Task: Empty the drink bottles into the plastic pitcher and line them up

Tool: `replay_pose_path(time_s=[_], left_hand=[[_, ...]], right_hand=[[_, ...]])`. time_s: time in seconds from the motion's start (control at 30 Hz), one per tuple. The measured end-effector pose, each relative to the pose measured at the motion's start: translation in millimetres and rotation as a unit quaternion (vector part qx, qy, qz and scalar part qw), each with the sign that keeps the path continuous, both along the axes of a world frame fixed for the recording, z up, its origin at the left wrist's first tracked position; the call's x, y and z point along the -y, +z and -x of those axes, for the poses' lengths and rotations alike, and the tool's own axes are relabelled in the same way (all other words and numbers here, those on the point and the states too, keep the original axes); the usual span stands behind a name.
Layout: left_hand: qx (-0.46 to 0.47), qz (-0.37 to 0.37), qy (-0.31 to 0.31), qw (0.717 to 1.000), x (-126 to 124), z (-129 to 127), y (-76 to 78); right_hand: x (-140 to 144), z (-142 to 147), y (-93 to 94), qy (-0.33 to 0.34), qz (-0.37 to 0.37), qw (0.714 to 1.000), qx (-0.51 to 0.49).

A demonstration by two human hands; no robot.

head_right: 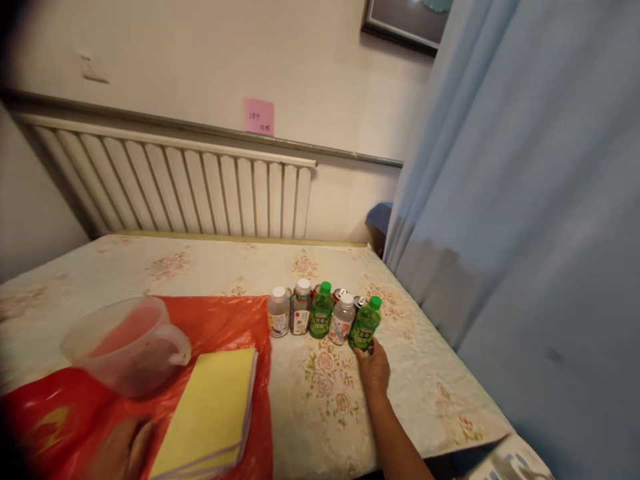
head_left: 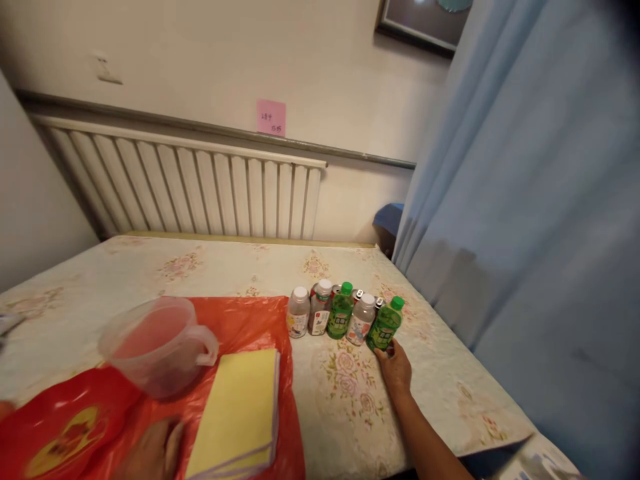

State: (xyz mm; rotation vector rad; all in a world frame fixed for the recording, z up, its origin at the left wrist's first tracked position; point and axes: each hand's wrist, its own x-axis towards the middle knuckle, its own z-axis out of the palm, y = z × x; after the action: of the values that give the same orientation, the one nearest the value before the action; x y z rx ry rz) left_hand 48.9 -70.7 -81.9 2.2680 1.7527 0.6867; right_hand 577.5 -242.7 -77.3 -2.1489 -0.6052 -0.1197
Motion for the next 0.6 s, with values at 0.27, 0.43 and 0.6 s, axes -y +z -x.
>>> replay_pose_path(time_s=[0.27, 0.43, 0.6], left_hand=[[-0.021, 0.043, -0.038, 0.998, 14, -3, 14.8], [-0.007, 0.01, -0.066, 0.998, 17, -4, 14.6], [-0.005, 0.009, -0.071, 0.997, 19, -4, 20.7]], right_hand=[[7, 9, 1.8, -0.021, 0.002, 0.999, -0.036], [23, 33, 2.5, -0.027, 0.014, 0.998, -0.056], [40, 66, 9.4, -0.021, 0.015, 0.997, -0.071]])
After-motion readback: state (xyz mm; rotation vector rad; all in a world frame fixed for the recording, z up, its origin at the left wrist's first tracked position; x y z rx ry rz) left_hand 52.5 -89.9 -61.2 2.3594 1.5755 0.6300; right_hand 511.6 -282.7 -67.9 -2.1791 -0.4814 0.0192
